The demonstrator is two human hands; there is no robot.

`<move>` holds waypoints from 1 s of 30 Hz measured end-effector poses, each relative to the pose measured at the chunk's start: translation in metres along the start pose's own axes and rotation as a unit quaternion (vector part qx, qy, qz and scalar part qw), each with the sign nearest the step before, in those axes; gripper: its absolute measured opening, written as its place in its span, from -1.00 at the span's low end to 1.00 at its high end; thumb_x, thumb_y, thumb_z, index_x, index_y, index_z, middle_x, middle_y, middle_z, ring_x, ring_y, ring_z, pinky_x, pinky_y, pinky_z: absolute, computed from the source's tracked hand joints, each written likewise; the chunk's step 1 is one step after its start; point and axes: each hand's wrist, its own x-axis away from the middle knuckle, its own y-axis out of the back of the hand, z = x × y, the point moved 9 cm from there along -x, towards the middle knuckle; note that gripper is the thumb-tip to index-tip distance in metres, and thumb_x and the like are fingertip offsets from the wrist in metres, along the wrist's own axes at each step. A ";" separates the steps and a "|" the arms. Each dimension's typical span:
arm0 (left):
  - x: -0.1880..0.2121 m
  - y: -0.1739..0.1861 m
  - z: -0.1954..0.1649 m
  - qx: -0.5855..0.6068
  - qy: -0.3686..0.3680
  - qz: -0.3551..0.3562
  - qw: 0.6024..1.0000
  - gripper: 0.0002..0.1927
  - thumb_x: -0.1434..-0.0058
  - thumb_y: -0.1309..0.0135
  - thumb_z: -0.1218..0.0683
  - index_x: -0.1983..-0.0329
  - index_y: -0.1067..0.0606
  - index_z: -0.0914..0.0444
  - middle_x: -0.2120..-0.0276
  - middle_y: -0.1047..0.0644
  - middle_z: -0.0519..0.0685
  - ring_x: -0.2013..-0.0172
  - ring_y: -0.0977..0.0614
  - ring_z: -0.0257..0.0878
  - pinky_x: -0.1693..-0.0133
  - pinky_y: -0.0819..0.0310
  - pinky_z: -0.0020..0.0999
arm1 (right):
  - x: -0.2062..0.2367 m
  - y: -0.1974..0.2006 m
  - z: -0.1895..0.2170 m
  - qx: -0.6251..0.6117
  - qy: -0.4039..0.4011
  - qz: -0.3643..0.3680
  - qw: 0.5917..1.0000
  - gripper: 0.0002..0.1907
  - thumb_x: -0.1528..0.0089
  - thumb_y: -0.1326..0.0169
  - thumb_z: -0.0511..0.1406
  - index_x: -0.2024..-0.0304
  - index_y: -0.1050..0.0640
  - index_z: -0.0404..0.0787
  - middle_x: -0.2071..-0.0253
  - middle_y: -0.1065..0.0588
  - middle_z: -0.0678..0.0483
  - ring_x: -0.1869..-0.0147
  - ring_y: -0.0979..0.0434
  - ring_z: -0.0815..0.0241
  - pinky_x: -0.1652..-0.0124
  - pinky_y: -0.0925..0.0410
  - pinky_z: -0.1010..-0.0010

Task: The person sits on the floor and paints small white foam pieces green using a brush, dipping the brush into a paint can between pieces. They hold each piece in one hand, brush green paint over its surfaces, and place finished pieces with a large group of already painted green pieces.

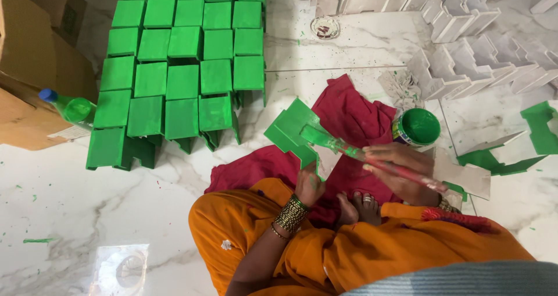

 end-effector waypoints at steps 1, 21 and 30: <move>-0.001 0.002 0.001 0.010 0.005 0.003 1.000 -0.68 0.16 -0.07 0.37 0.26 -0.54 0.41 0.16 -0.56 0.33 0.28 -0.59 0.28 0.33 -0.52 0.02 | -0.001 -0.002 0.001 -0.009 0.006 0.015 1.000 -0.70 -0.08 -0.35 -0.43 0.14 -0.59 -0.29 0.10 -0.62 -0.02 0.04 -0.68 0.15 0.08 -0.53 0.41; -0.008 0.015 0.009 0.026 0.029 -0.018 0.999 -0.65 0.02 -0.14 0.34 0.11 -0.59 0.36 0.22 -0.60 0.23 0.27 -0.65 0.20 0.32 -0.56 -0.05 | 0.001 0.005 0.000 0.020 0.011 0.101 0.995 -0.72 -0.04 -0.34 -0.41 0.20 -0.63 -0.27 0.12 -0.64 0.01 0.04 -0.69 0.16 0.11 -0.54 0.44; -0.010 0.016 0.029 0.009 0.050 -0.050 0.997 -0.73 -0.05 -0.20 0.31 0.13 -0.61 0.37 0.29 -0.64 0.24 0.40 -0.68 0.11 0.42 -0.56 -0.14 | 0.050 0.098 -0.059 0.068 -0.166 -0.053 0.982 -0.82 -0.18 -0.32 -0.40 0.18 -0.63 -0.26 0.16 -0.63 0.05 0.14 -0.65 0.31 0.14 -0.51 0.52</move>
